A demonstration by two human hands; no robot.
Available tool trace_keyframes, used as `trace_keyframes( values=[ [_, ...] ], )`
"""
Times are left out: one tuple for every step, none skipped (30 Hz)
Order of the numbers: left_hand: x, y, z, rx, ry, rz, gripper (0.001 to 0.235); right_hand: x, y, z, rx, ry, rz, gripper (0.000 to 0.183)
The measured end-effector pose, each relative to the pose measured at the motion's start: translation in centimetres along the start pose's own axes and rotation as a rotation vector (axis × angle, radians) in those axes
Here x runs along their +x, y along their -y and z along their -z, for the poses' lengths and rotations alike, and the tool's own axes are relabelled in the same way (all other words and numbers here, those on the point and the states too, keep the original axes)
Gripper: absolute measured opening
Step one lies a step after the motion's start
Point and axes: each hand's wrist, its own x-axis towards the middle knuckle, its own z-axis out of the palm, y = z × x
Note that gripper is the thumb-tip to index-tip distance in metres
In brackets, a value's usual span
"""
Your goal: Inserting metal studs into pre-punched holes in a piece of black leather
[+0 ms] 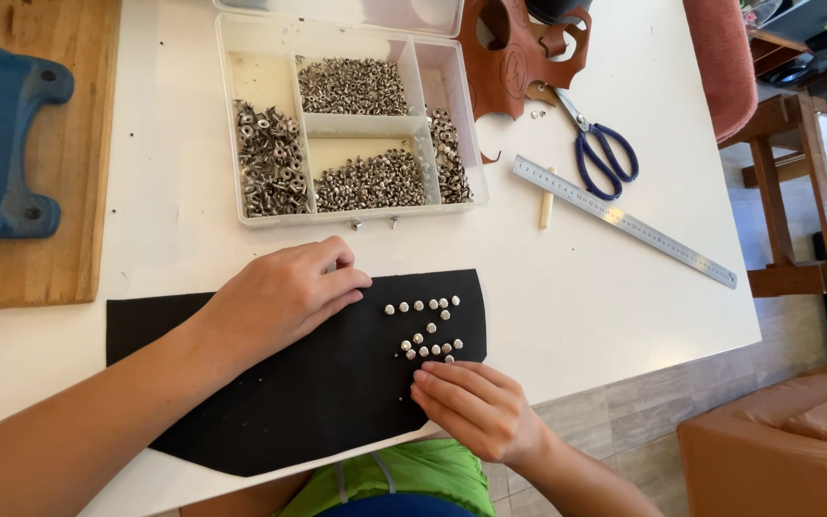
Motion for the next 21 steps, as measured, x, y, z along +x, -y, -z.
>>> trace_keyframes(
  values=[
    [0.0, 0.1, 0.0, -0.001, 0.000, 0.001, 0.008, 0.2, 0.1, 0.1, 0.000, 0.001, 0.000, 0.003],
    [0.0, 0.1, -0.1, 0.002, -0.008, -0.005, 0.008, 0.3, 0.2, 0.1, 0.020, 0.007, -0.016, 0.005],
    [0.0, 0.1, -0.1, 0.004, -0.017, -0.010, 0.008, 0.5, 0.2, 0.3, 0.039, 0.015, -0.031, 0.007],
    [0.0, 0.1, -0.2, 0.003, -0.019, -0.009, 0.008, 0.4, 0.3, 0.3, 0.039, 0.017, -0.030, 0.007],
    [0.0, 0.1, -0.1, 0.000, -0.012, -0.006, 0.008, 0.4, 0.3, 0.4, 0.045, 0.042, -0.033, 0.008],
    [0.0, 0.0, 0.0, -0.004, -0.006, -0.002, 0.008, 0.4, 0.4, 0.5, 0.051, 0.067, -0.036, 0.011],
    [-0.1, 0.0, -0.1, -0.001, -0.009, -0.005, 0.008, 0.3, 0.4, 0.6, 0.047, 0.065, -0.033, 0.011],
    [-0.2, 0.0, -0.2, -0.002, -0.012, -0.009, 0.008, 0.3, 0.4, 0.7, 0.075, 0.081, -0.041, 0.011],
    [-0.1, 0.2, -0.3, 0.000, -0.016, -0.015, 0.009, 0.3, 0.2, 0.8, 0.100, 0.095, -0.048, 0.011],
    [0.0, 0.1, -0.2, 0.006, -0.021, -0.022, 0.009, 0.0, -0.2, 0.8, 0.092, 0.091, -0.043, 0.011],
    [0.0, 0.0, -0.1, -0.006, -0.011, -0.013, 0.010, -0.2, -0.6, 0.7, 0.123, 0.070, -0.051, 0.013],
    [0.0, 0.0, -0.1, -0.017, 0.000, -0.005, 0.011, -0.5, -1.1, 0.6, 0.154, 0.048, -0.059, 0.015],
    [0.0, 0.0, -0.1, -0.013, -0.002, -0.007, 0.011, -0.5, -2.3, 0.8, 0.151, 0.045, -0.055, 0.015],
    [-0.1, 0.0, -0.1, 0.001, -0.016, 0.009, 0.011, -0.6, -3.5, 1.0, 0.145, -0.071, -0.058, 0.010],
    [-0.3, -0.1, -0.3, 0.011, -0.028, 0.031, 0.015, -0.7, -4.6, 1.2, 0.146, -0.182, -0.066, 0.009],
    [-0.3, -0.1, -0.3, 0.012, -0.029, 0.034, 0.015, -0.3, -6.3, 1.4, 0.149, -0.181, -0.064, 0.009],
    [-0.4, 0.0, -0.4, 0.019, -0.021, 0.036, 0.015, 0.0, -8.0, 1.6, 0.062, -0.186, -0.245, 0.006],
    [-0.4, 0.0, -0.4, 0.026, -0.012, 0.038, 0.015, 0.3, -9.6, 1.9, -0.026, -0.190, -0.426, 0.011],
    [-0.4, 0.0, -0.5, 0.029, -0.012, 0.031, 0.015, 0.8, -10.2, 2.1, -0.032, -0.196, -0.427, 0.011],
    [-0.4, 0.0, -0.5, 0.022, -0.012, 0.028, 0.015, 1.3, -10.8, 2.4, -0.064, -0.217, -0.395, 0.011],
    [-0.3, 0.1, -0.4, 0.019, -0.018, 0.031, 0.016, 2.0, -11.6, 2.7, -0.093, -0.236, -0.354, 0.012]
  ],
)
